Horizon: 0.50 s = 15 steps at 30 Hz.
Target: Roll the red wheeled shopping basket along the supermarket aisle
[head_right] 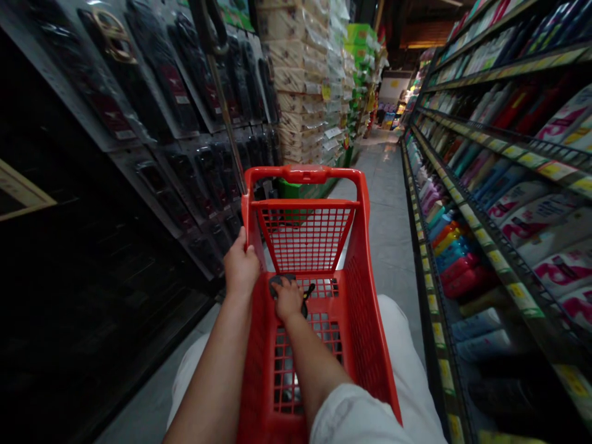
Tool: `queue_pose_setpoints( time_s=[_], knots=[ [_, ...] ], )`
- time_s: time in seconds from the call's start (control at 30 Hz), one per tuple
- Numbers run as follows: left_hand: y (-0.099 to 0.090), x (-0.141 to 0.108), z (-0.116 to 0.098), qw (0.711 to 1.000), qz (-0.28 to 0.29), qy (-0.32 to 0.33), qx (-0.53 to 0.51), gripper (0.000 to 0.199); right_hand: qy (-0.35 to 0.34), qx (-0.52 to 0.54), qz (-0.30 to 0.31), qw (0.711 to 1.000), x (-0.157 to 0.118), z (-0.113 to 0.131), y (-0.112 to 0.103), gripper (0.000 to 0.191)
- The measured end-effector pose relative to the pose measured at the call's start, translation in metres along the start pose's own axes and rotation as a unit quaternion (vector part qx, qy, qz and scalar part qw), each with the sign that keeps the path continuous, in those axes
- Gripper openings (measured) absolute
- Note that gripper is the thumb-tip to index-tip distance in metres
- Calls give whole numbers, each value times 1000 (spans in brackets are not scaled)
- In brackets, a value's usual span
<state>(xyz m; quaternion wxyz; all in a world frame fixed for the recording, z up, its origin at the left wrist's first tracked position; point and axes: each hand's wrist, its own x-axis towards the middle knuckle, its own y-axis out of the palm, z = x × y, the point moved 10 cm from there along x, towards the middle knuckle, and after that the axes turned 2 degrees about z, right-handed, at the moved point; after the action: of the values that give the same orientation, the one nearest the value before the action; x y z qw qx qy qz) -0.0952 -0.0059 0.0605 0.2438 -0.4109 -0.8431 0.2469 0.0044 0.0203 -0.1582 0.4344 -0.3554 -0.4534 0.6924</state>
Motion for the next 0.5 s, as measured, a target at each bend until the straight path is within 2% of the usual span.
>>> queue_pose_setpoints(
  time_s=[0.23,0.3,0.33,0.4,0.5],
  knots=[
    [-4,0,-6,1000,10,-2,-13,58,193,-50,-68,978,-23,-117,-35,45],
    [-5,-1,-6,1000,11,-3,-10,58,213,-31,-82,973,-28,-135,-42,46],
    [-5,-1,-6,1000,10,-2,-8,58,206,-18,-84,975,-27,-136,-43,47],
    [-5,0,-5,1000,7,2,-10,57,164,6,-77,983,-21,-123,-40,47],
    [-4,0,-3,1000,2,5,-12,57,80,24,-59,995,-7,-77,-26,47]
  ],
)
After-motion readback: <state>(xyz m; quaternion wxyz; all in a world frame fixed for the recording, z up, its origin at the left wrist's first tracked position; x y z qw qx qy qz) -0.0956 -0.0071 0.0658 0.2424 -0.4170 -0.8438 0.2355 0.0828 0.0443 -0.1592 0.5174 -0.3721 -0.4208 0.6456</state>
